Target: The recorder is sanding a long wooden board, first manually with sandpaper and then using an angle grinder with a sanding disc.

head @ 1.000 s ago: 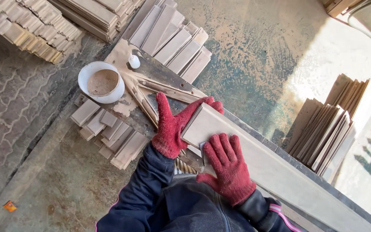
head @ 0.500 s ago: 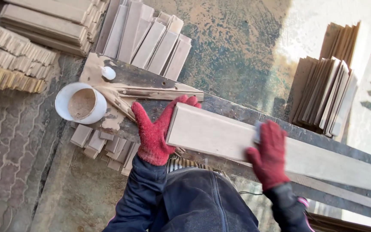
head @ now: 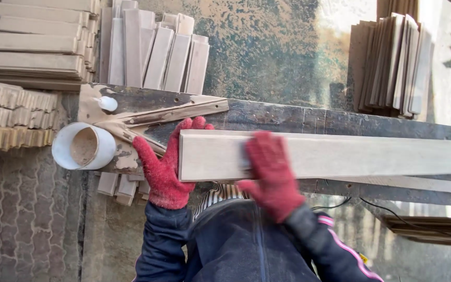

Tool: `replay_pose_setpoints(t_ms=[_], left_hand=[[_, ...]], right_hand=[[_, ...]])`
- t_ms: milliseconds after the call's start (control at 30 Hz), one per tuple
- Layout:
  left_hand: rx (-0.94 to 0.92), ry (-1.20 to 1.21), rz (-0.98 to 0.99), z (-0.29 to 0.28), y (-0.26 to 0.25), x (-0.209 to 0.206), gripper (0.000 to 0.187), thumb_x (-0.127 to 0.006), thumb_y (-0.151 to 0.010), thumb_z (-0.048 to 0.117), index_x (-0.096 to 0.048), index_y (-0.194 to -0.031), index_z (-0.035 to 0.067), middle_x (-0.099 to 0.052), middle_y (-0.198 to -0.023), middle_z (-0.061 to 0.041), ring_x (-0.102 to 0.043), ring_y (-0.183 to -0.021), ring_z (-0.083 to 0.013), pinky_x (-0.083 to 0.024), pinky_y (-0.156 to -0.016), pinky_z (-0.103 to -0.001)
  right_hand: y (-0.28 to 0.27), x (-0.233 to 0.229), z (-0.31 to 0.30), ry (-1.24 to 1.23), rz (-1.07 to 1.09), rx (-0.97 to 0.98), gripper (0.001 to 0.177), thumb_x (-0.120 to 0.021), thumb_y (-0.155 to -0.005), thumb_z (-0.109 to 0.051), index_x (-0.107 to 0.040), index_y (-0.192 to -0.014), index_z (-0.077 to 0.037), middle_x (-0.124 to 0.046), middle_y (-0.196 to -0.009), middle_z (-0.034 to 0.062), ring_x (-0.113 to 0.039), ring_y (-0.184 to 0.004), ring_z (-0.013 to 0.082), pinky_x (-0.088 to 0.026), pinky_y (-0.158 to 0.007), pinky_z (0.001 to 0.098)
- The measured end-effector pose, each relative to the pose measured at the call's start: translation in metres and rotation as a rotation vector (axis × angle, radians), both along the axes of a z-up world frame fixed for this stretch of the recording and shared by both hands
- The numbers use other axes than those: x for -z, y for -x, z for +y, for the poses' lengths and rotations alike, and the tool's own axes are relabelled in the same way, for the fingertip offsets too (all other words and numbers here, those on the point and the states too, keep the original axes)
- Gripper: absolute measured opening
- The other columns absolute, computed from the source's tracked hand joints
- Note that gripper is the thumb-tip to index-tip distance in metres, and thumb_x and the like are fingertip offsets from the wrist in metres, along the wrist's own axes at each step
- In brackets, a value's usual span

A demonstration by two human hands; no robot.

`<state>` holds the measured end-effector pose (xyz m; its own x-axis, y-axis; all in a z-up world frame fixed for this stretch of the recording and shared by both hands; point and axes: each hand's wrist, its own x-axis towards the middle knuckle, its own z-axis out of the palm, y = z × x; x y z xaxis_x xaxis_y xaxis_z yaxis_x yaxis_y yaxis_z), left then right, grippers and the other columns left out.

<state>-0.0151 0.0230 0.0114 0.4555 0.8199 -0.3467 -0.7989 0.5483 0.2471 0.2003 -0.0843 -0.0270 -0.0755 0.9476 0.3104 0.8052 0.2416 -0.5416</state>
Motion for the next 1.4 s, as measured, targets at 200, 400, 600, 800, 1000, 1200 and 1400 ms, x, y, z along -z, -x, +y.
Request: replay_pose_setpoints(t_ms=[200, 400, 600, 800, 1000, 1200, 1400], left_hand=[[-0.046, -0.069, -0.023, -0.008, -0.002, 0.019, 0.100, -0.045, -0.078, 0.087, -0.058, -0.142, 0.010, -0.052, -0.151, -0.023, -0.045, -0.143, -0.0443, -0.033, -0.122, -0.063], [-0.008, 0.000, 0.012, -0.001, 0.004, 0.037, 0.096, -0.044, -0.079, 0.087, -0.062, -0.136, 0.012, -0.057, -0.146, -0.023, -0.051, -0.138, -0.0426, -0.035, -0.119, -0.063], [0.077, 0.164, 0.018, 0.007, 0.021, 0.023, 0.090, -0.053, -0.078, 0.080, -0.060, -0.139, 0.015, -0.051, -0.151, -0.020, -0.046, -0.142, -0.0397, -0.027, -0.123, -0.065], [0.086, 0.152, 0.058, 0.010, 0.008, 0.011, 0.085, -0.050, -0.082, 0.080, -0.067, -0.130, 0.011, -0.060, -0.144, -0.018, -0.054, -0.137, -0.0380, -0.042, -0.118, -0.057], [0.175, 0.171, -0.060, 0.022, 0.009, 0.018, 0.086, -0.051, -0.085, 0.077, -0.058, -0.142, 0.013, -0.054, -0.151, -0.016, -0.050, -0.140, -0.0364, -0.044, -0.115, -0.055], [0.087, 0.367, 0.039, 0.027, 0.000, -0.029, 0.060, -0.077, -0.075, 0.062, -0.073, -0.119, 0.021, -0.074, -0.123, -0.004, -0.070, -0.114, -0.0207, -0.056, -0.108, -0.043], [0.308, -0.054, 0.128, 0.039, 0.013, -0.021, 0.076, -0.059, -0.078, 0.072, -0.066, -0.131, 0.019, -0.064, -0.138, -0.004, -0.057, -0.132, -0.0229, -0.043, -0.118, -0.048]], right_hand=[[-0.157, 0.064, -0.112, 0.241, -0.228, 0.541, 0.083, -0.038, -0.103, -0.056, -0.035, -0.162, 0.002, -0.030, -0.164, 0.0365, -0.022, -0.154, 0.0502, -0.006, -0.130, 0.0557], [0.007, 0.010, -0.004, 0.016, -0.074, 0.257, 0.110, -0.068, -0.081, -0.074, -0.034, -0.161, -0.007, -0.029, -0.167, 0.0253, -0.018, -0.156, 0.0451, -0.003, -0.130, 0.0561], [0.135, -0.022, 0.055, -0.283, 0.016, 0.087, 0.101, -0.039, -0.082, -0.085, -0.055, -0.148, -0.011, -0.052, -0.154, 0.0183, -0.045, -0.146, 0.0418, -0.029, -0.126, 0.0648], [-0.051, 0.014, -0.026, 0.476, -0.083, 0.888, 0.082, -0.056, -0.093, -0.045, -0.034, -0.164, -0.010, -0.032, -0.166, 0.0259, -0.026, -0.151, 0.0516, -0.012, -0.129, 0.0552], [0.067, 0.008, 0.004, -0.053, -0.192, 0.294, 0.111, -0.067, -0.074, -0.080, -0.048, -0.153, -0.004, -0.045, -0.158, 0.0260, -0.034, -0.151, 0.0464, -0.017, -0.127, 0.0608], [0.131, -0.048, 0.091, -0.227, -0.115, 0.165, 0.089, -0.027, -0.091, -0.078, -0.057, -0.137, -0.008, -0.055, -0.144, 0.0210, -0.052, -0.135, 0.0405, -0.036, -0.117, 0.0649], [0.154, -0.062, 0.028, -0.082, 0.167, 0.100, 0.084, -0.045, -0.089, -0.066, -0.053, -0.148, -0.006, -0.050, -0.159, 0.0178, -0.045, -0.154, 0.0426, -0.021, -0.133, 0.0658]])
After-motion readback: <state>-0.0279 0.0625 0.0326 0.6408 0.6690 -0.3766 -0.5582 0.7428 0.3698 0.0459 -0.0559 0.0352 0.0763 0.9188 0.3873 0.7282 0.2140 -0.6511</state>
